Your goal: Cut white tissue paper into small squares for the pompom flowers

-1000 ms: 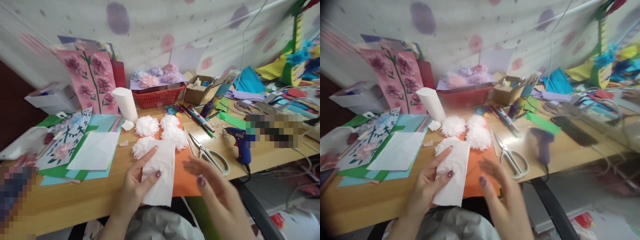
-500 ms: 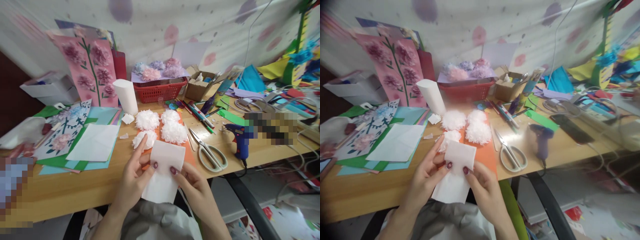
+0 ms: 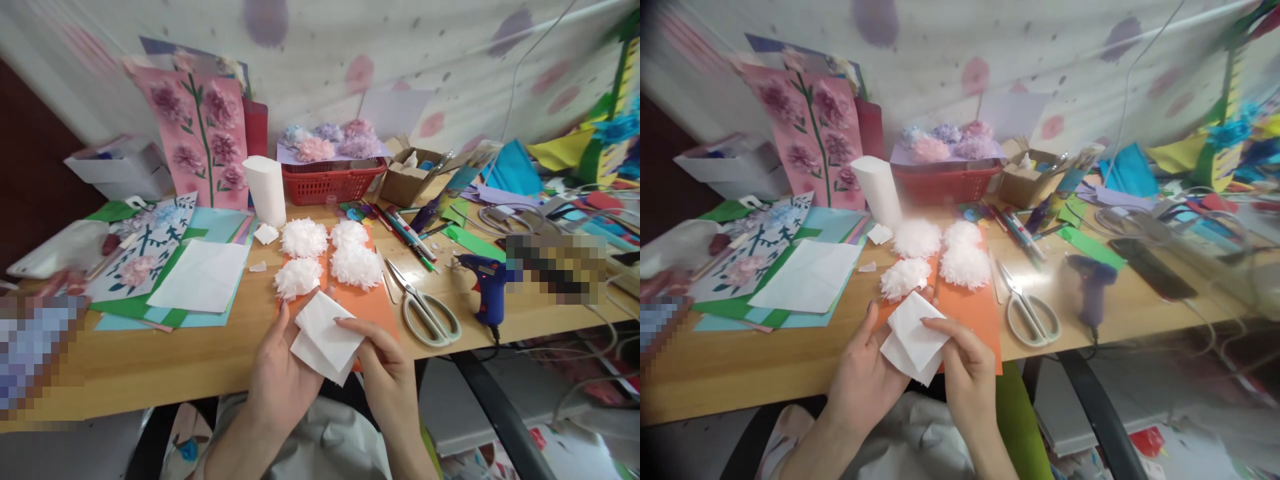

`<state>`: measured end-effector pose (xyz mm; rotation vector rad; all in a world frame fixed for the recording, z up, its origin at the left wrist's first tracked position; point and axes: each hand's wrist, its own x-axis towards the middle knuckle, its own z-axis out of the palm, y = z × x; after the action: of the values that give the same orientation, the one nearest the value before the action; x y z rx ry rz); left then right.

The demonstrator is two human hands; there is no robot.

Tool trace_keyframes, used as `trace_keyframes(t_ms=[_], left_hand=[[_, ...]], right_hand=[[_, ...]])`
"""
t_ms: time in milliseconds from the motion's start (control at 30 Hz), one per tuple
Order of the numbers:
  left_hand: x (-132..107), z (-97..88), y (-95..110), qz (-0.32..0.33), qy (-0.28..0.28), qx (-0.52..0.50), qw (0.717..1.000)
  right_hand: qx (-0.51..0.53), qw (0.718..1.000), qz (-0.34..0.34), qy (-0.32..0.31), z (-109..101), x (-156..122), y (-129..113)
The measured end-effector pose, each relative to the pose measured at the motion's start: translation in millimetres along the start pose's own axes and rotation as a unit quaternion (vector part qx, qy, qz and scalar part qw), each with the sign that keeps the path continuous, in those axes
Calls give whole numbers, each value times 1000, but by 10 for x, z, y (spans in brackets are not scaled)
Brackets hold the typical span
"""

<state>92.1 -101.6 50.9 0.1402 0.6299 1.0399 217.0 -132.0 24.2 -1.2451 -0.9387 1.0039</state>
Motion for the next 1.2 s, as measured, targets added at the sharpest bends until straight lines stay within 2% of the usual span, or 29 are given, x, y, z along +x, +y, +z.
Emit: trace_keyframes(t_ms=[233,400,500,567,633,733,833,967,1067,1200], left_hand=[[15,4,-121,-17,20,-113,993],[13,37,-92,-28,42,-132,990],[1,36,-23,-18,30,-117,993],[-8,23,8,-1,19,-118,993],[-17,8,24,16,17,-122,992],[-33,4,37,12,44,-121,992],[-47,29,56,4,71,-136,988],[-46,41,78,-5,68,-159,985],[-27,-1,84,-13,78,-141,987],[-8,-66,92,-26,54,-120,991]], right_hand=[[-37,998,-33,35,90,35,67],[-105,984,-142,-25,125,50,198],[-177,950,-253,-53,122,75,250],[-245,907,-337,-54,127,99,257],[-302,868,-391,-58,136,124,251],[-343,841,-407,-97,151,159,248],[-341,834,-412,-140,162,188,276],[-316,834,-419,-169,158,191,304],[-312,820,-435,-202,135,167,276],[-330,807,-431,-231,96,135,209]])
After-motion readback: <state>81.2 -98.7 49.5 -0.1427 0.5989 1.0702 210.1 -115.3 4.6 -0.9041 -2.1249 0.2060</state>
